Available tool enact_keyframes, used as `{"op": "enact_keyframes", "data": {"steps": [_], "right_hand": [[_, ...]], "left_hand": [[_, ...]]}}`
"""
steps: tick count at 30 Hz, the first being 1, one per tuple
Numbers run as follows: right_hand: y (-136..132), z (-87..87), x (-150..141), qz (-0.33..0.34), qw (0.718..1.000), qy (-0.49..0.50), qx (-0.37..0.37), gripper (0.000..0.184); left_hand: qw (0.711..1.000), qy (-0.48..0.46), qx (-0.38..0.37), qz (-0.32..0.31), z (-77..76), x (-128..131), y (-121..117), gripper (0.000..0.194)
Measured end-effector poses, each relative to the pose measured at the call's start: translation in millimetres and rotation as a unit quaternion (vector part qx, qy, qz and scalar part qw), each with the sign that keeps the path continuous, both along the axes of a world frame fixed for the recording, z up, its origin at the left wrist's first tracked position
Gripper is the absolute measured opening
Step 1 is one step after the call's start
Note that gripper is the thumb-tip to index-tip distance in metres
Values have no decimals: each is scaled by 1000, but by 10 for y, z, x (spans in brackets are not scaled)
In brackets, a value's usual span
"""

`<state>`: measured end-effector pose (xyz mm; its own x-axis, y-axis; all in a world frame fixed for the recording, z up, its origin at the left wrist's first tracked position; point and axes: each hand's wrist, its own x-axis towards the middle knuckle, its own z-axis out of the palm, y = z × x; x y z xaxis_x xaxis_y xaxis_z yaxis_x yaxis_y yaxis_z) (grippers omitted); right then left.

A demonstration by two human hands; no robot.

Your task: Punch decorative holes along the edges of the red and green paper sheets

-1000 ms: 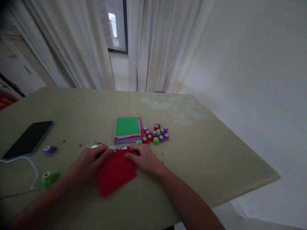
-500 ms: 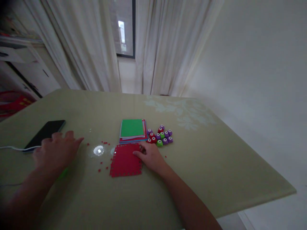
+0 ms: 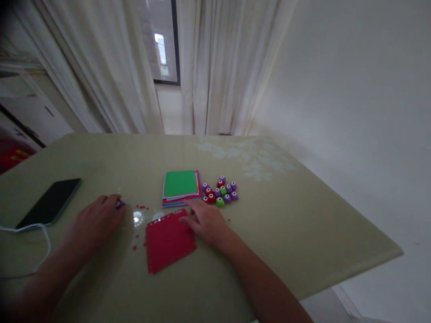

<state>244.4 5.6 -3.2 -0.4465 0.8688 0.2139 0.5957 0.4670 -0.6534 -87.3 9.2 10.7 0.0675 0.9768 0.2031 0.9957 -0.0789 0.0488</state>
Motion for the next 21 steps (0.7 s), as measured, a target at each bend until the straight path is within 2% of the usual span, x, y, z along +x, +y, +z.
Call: {"op": "enact_keyframes", "data": {"steps": [2, 3, 5, 7, 9, 12, 16, 18, 19, 21], "right_hand": [[-13, 9, -9, -22, 998, 66, 11, 51], [-22, 13, -18, -24, 995, 102, -4, 53], [-47, 24, -43, 0, 985, 162, -62, 62], [-74, 39, -69, 51, 971, 200, -122, 67], [-93, 53, -85, 103, 959, 217, -154, 59], [-102, 56, -87, 143, 946, 235, -171, 49], [-97, 44, -79, 153, 934, 251, -204, 51], [-88, 55, -72, 148, 942, 236, -190, 46], [-79, 62, -65, 133, 950, 223, -171, 43], [-53, 72, -41, 81, 969, 197, -126, 34]], "left_hand": [[995, -55, 43, -74, -14, 121, -36, 37], [984, -97, 58, -137, -29, 206, -76, 35], [948, -176, 44, -263, -75, 407, -190, 34], [921, -216, 22, -323, -132, 601, -319, 33], [909, -240, -5, -340, -184, 732, -419, 32], [911, -249, -37, -327, -241, 772, -464, 31], [899, -214, 20, -383, -279, 711, -424, 32], [896, -195, 61, -395, -286, 715, -412, 33], [903, -187, 75, -379, -288, 725, -408, 33], [933, -166, 92, -307, -293, 744, -396, 35]]}}
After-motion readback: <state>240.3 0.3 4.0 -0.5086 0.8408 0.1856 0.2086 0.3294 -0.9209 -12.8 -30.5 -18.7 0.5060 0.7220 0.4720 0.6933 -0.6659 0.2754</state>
